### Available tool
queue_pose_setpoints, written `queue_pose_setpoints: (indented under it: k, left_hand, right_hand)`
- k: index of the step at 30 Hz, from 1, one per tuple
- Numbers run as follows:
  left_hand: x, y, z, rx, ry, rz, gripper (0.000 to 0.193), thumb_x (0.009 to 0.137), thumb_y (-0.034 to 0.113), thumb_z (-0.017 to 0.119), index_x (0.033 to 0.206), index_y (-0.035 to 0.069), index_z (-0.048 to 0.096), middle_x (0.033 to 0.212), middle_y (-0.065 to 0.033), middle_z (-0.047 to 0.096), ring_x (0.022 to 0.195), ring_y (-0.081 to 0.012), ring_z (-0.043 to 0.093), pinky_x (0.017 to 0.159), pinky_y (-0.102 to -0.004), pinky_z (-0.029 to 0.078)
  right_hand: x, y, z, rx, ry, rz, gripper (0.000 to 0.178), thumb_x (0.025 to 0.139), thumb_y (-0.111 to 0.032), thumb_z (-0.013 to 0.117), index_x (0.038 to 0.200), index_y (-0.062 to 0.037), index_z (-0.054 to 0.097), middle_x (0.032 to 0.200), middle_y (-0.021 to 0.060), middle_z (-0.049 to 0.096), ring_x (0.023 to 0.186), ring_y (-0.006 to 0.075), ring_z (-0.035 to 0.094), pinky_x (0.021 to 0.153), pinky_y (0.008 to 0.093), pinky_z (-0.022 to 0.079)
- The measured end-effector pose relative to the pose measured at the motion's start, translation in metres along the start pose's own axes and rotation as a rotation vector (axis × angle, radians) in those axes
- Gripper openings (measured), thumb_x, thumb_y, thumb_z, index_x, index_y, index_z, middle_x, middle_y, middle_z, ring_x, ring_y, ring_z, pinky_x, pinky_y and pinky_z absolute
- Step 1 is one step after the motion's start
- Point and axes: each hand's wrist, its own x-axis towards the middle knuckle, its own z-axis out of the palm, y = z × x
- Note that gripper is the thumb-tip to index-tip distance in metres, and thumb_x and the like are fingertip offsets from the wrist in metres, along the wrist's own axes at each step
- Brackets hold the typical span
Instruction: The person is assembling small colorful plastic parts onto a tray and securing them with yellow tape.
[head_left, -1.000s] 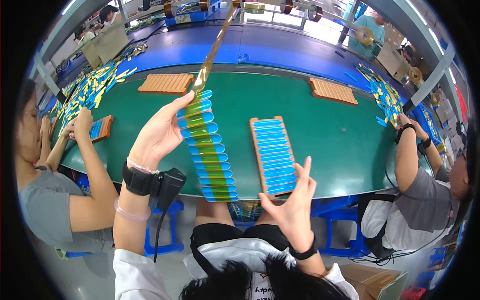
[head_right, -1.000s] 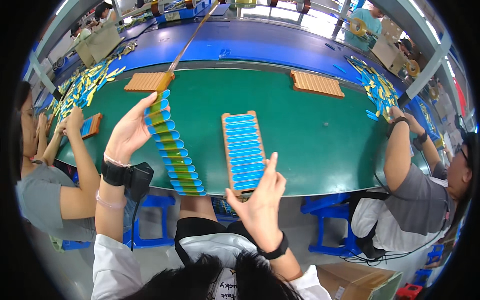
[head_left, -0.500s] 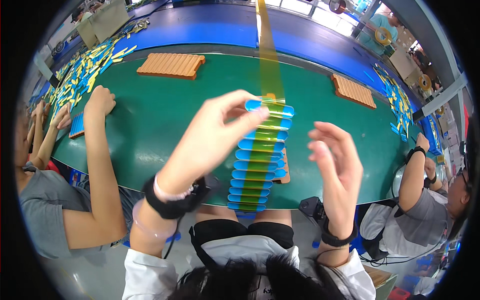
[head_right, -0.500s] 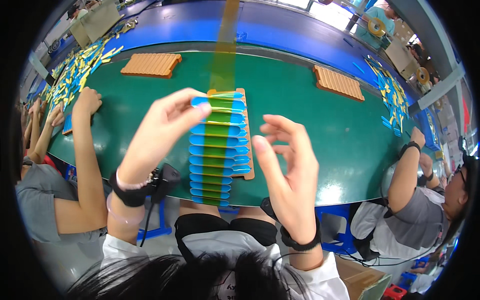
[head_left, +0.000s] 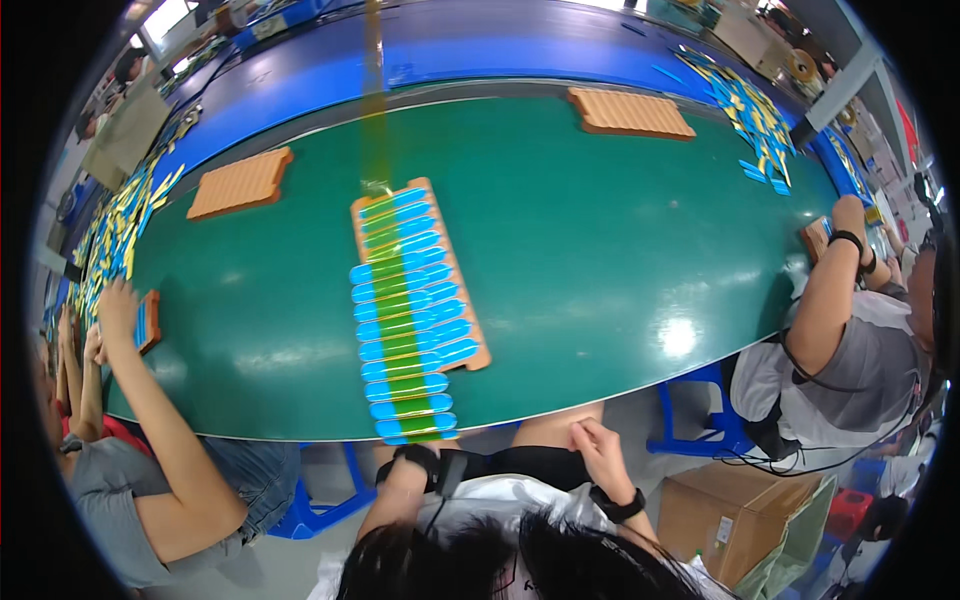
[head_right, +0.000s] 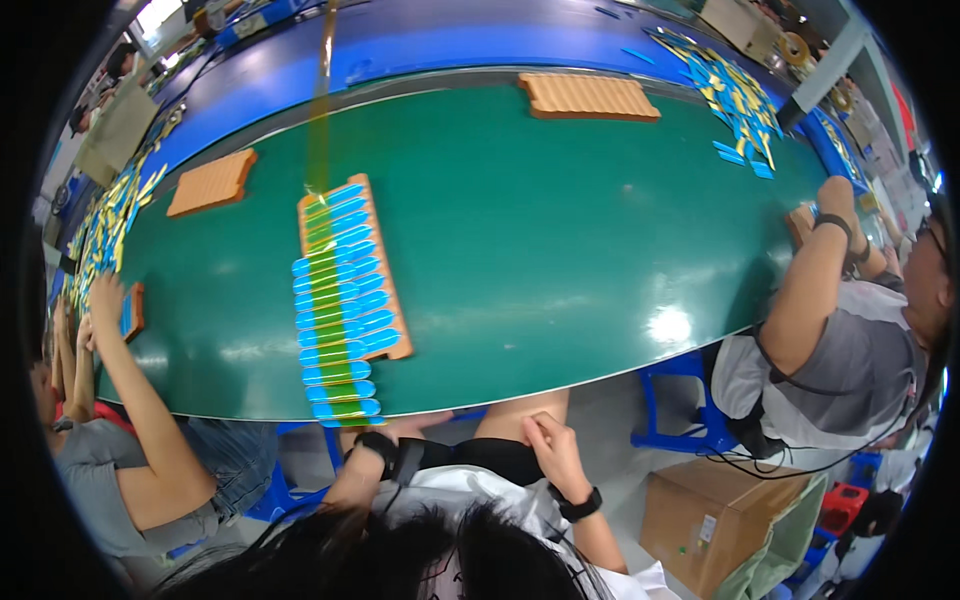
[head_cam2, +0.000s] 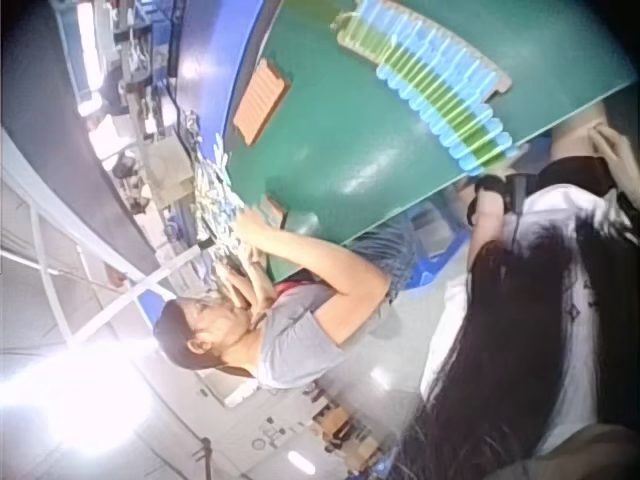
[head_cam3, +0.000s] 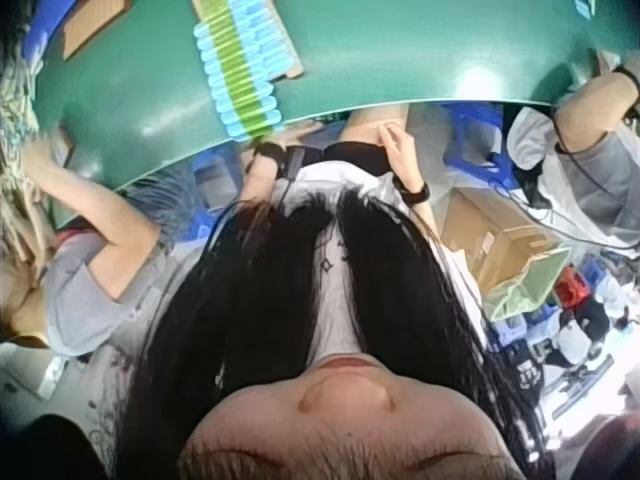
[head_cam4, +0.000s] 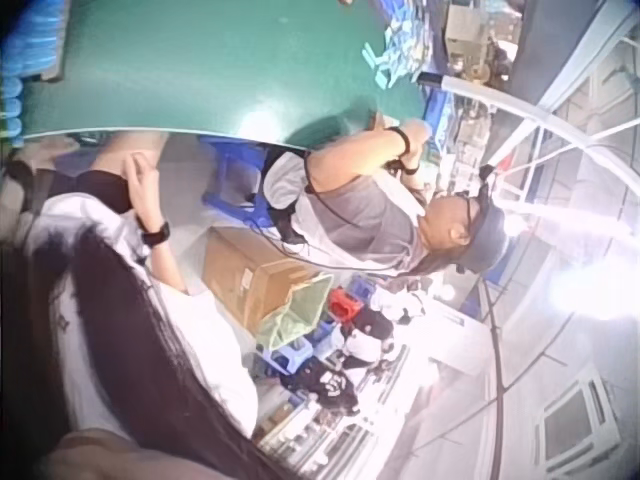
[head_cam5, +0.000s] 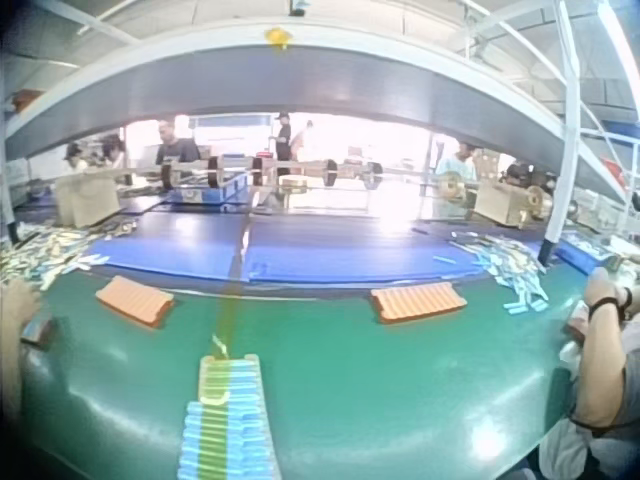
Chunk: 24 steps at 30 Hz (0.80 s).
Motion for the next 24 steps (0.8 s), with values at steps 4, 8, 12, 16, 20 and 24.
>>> queue_pose_setpoints:
  k: [4,8,12,16,20,24]
  left_hand:
    - [0.028,0.087,-0.108,-0.220,-0.046,0.362,0.046,0.091,0.017,0.034,0.133,0.003,0.022,0.131,-0.0216,0.032,0.118,-0.0310,0.038,0.099,-0.0427,0.033]
    - [0.053,0.121,-0.150,-0.477,-0.133,0.710,0.045,0.091,0.016,0.035,0.133,0.005,0.022,0.130,-0.0207,0.034,0.117,-0.0298,0.040,0.098,-0.0417,0.035]
    - [0.034,0.125,-0.139,-0.727,-0.135,1.006,0.045,0.091,0.015,0.035,0.134,0.007,0.023,0.129,-0.0197,0.036,0.116,-0.0286,0.041,0.096,-0.0408,0.037]
    - [0.024,0.130,-0.120,-0.961,-0.166,1.303,0.045,0.091,0.015,0.036,0.134,0.008,0.023,0.127,-0.0188,0.039,0.115,-0.0273,0.043,0.095,-0.0398,0.039]
    - [0.007,0.141,-0.108,-0.982,-0.074,1.216,0.043,0.091,0.016,0.039,0.132,0.005,0.027,0.115,-0.0138,0.050,0.099,-0.0177,0.054,0.081,-0.0293,0.050]
    - [-0.003,0.148,-0.080,-1.659,-0.508,1.475,0.026,0.087,0.020,0.041,0.111,0.010,0.039,0.102,-0.0081,0.053,0.092,-0.0159,0.055,0.075,-0.0305,0.046]
  right_hand:
    - [0.011,0.018,0.005,0.274,0.011,0.100,0.024,0.089,-0.015,0.043,0.076,-0.0002,0.056,0.066,0.0020,0.057,0.061,0.0080,0.053,0.056,0.0203,0.041]
    - [0.021,0.053,-0.016,0.254,-0.053,0.233,0.023,0.089,-0.013,0.041,0.081,0.0033,0.056,0.066,0.0073,0.060,0.059,0.0119,0.058,0.053,0.0230,0.045]
    - [0.036,0.056,-0.021,0.348,-0.113,0.265,0.026,0.090,-0.014,0.040,0.080,0.0050,0.054,0.065,0.0105,0.059,0.054,0.0142,0.058,0.048,0.0232,0.046]
    - [0.046,0.060,-0.029,0.365,-0.077,0.323,0.023,0.089,-0.011,0.041,0.078,0.0064,0.051,0.063,0.0115,0.058,0.048,0.0151,0.058,0.041,0.0219,0.044]
    - [0.048,0.053,-0.018,0.331,-0.094,0.245,0.019,0.089,-0.012,0.043,0.086,0.0047,0.052,0.061,0.0119,0.058,0.046,0.0150,0.058,0.038,0.0223,0.044]
    - [0.048,0.053,-0.016,0.332,-0.105,0.160,0.018,0.089,-0.013,0.045,0.090,0.0042,0.052,0.059,0.0104,0.057,0.045,0.0149,0.057,0.038,0.0213,0.041]
